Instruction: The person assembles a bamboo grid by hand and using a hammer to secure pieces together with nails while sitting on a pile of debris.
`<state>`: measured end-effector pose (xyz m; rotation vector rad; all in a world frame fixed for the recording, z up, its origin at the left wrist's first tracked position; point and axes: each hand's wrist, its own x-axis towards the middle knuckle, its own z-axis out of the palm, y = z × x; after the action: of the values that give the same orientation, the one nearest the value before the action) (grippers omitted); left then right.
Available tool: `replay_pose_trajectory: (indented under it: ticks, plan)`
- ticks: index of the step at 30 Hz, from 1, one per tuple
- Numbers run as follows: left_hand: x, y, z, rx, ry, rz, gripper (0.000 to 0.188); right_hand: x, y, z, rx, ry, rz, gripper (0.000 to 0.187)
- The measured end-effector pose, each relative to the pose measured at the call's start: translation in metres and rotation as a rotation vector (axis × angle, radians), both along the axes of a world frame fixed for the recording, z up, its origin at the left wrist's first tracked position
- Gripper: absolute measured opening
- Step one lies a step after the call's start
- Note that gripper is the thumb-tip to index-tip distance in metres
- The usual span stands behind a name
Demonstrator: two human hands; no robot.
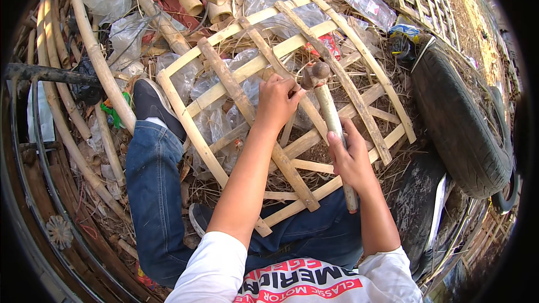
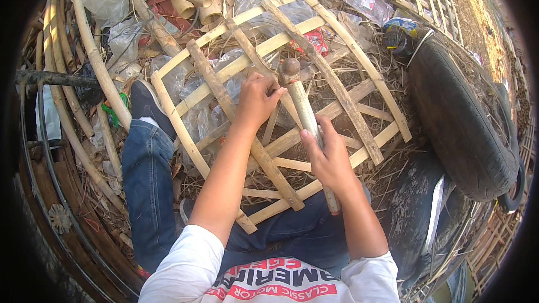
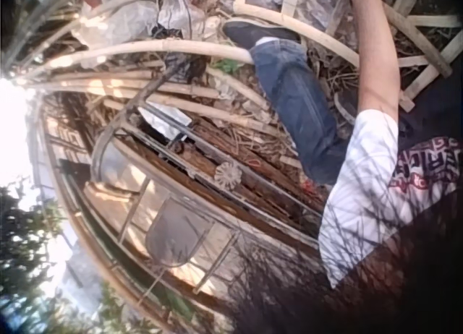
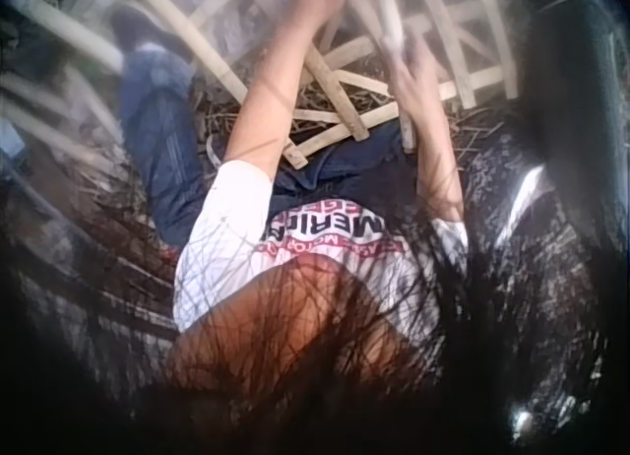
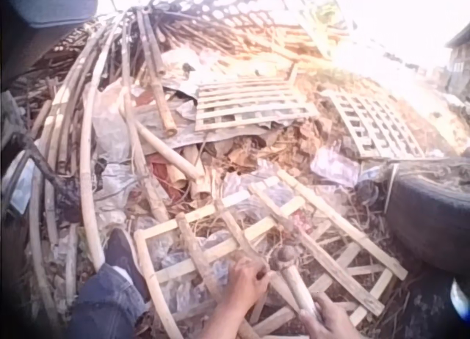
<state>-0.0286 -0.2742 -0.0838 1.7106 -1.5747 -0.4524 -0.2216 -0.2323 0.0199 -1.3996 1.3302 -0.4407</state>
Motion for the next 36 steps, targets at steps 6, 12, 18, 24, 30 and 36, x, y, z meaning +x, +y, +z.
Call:
replay_pose_trajectory:
  ticks: [6, 12, 18, 24, 30, 36]
  plan:
    - [-0.002, 0.0, 0.0, -0.061, 0.042, 0.013, 0.02, 0.006, 0.002, 0.013, 0.082, -0.045, -0.043, 0.032]
    - [0.003, 0.0, -0.004, -0.065, -0.03, 0.016, 0.021, 0.008, -0.002, 0.009, 0.105, 0.025, -0.012, 0.035]
    - [0.003, 0.0, -0.008, -0.069, -0.014, 0.003, 0.022, 0.005, 0.001, 0.012, 0.071, -0.011, -0.013, 0.036]
    - [-0.001, 0.0, -0.002, -0.086, 0.095, 0.002, 0.022, 0.006, 0.008, 0.012, 0.009, 0.001, -0.024, 0.032]
    - [0.004, 0.002, -0.005, -0.043, 0.084, 0.021, 0.022, 0.016, 0.007, 0.012, 0.023, 0.017, -0.007, 0.033]
    - [0.002, 0.001, -0.01, -0.013, 0.077, 0.024, 0.019, 0.017, 0.006, 0.011, 0.041, 0.143, 0.0, 0.032]
